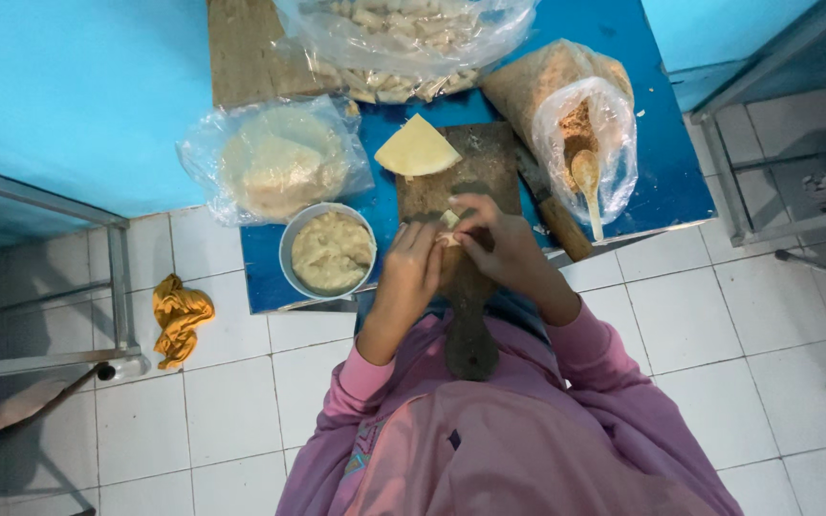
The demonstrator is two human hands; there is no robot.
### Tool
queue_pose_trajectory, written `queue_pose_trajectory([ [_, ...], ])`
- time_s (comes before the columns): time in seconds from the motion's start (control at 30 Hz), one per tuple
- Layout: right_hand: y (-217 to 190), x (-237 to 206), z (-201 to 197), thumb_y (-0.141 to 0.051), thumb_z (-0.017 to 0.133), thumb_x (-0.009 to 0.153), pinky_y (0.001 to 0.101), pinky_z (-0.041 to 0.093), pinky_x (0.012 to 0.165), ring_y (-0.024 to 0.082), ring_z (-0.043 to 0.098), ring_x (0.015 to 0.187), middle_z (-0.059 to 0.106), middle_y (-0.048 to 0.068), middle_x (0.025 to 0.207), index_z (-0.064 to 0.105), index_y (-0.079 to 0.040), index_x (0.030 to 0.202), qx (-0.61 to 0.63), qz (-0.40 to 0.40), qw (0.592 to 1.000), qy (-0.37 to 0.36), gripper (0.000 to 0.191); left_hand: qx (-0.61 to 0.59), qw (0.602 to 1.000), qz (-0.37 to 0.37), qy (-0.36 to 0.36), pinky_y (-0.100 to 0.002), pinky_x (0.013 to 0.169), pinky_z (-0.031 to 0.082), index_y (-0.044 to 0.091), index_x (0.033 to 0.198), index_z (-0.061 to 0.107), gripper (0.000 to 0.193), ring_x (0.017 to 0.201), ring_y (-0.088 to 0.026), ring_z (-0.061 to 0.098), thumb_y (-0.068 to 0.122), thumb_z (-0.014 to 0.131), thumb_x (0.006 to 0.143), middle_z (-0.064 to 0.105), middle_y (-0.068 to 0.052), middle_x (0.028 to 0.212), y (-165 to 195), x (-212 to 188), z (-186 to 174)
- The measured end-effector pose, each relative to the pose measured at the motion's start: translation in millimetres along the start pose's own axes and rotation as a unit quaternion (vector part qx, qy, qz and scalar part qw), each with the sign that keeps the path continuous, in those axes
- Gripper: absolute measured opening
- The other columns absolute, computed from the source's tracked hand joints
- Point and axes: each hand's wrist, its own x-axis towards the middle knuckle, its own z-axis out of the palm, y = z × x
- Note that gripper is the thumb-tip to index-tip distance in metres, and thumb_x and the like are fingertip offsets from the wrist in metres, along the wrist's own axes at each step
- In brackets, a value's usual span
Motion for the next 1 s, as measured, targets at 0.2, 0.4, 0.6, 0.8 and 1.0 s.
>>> queue_pose_trajectory([
  [0.2,2.7,-0.9,9.9,-0.001,0.073,0.091,0.0511,0.051,0.103,0.031,0.072,0.094,0.072,0.008,0.098,0.052,-0.008,0.135,-0.094,-0.096,0.99,0.04,0.049,0.014,1.0,-0.001,0.02,-0.044,0.082,0.048,-0.002,0.101,0.068,0.011,0.094,-0.037,0.057,-0.003,0.067,0.09,0.06,-0.017,0.099,4.5,1.4,-0.1],
  [0.4,-2.9,-5.6,-1.2,-0.002,0.072,0.091,0.0444,0.054,0.089,0.038,0.067,0.101,0.069,0.02,0.115,0.05,-0.004,0.136,-0.084,-0.156,0.984,0.011,0.05,0.039,0.997,0.06,-0.023,-0.045,0.086,0.046,-0.005,0.104,0.066,0.02,0.099,-0.039,0.054,-0.001,0.069,0.084,0.058,-0.018,0.107,6.1,2.4,-12.6],
  [0.6,-9.5,4.0,-4.4,-0.004,0.071,0.091,0.0449,0.046,0.095,0.03,0.067,0.099,0.074,0.004,0.1,0.049,-0.006,0.141,-0.066,-0.091,0.994,0.009,0.055,0.048,0.998,0.031,-0.015,-0.044,0.086,0.047,-0.004,0.099,0.064,0.01,0.1,-0.038,0.054,-0.003,0.067,0.089,0.057,-0.018,0.107,3.8,3.2,-5.6],
  [0.8,-16.4,5.6,0.4,-0.01,0.075,0.091,0.0476,0.036,0.097,0.024,0.06,0.099,0.075,-0.005,0.093,0.056,-0.014,0.136,-0.182,-0.074,0.979,0.057,0.049,0.011,1.0,-0.009,-0.003,-0.045,0.081,0.047,0.0,0.099,0.068,0.013,0.095,-0.038,0.056,-0.004,0.066,0.087,0.062,-0.017,0.099,-11.3,6.9,4.1],
  [1.0,-14.5,4.6,6.4,-0.007,0.076,0.088,0.0463,0.036,0.096,0.025,0.059,0.103,0.075,-0.004,0.099,0.056,-0.013,0.139,-0.167,-0.05,0.982,0.066,0.055,0.044,0.999,-0.02,0.014,-0.047,0.08,0.046,0.0,0.095,0.068,0.011,0.094,-0.04,0.055,-0.003,0.067,0.085,0.062,-0.017,0.097,-13.9,12.9,9.4],
])
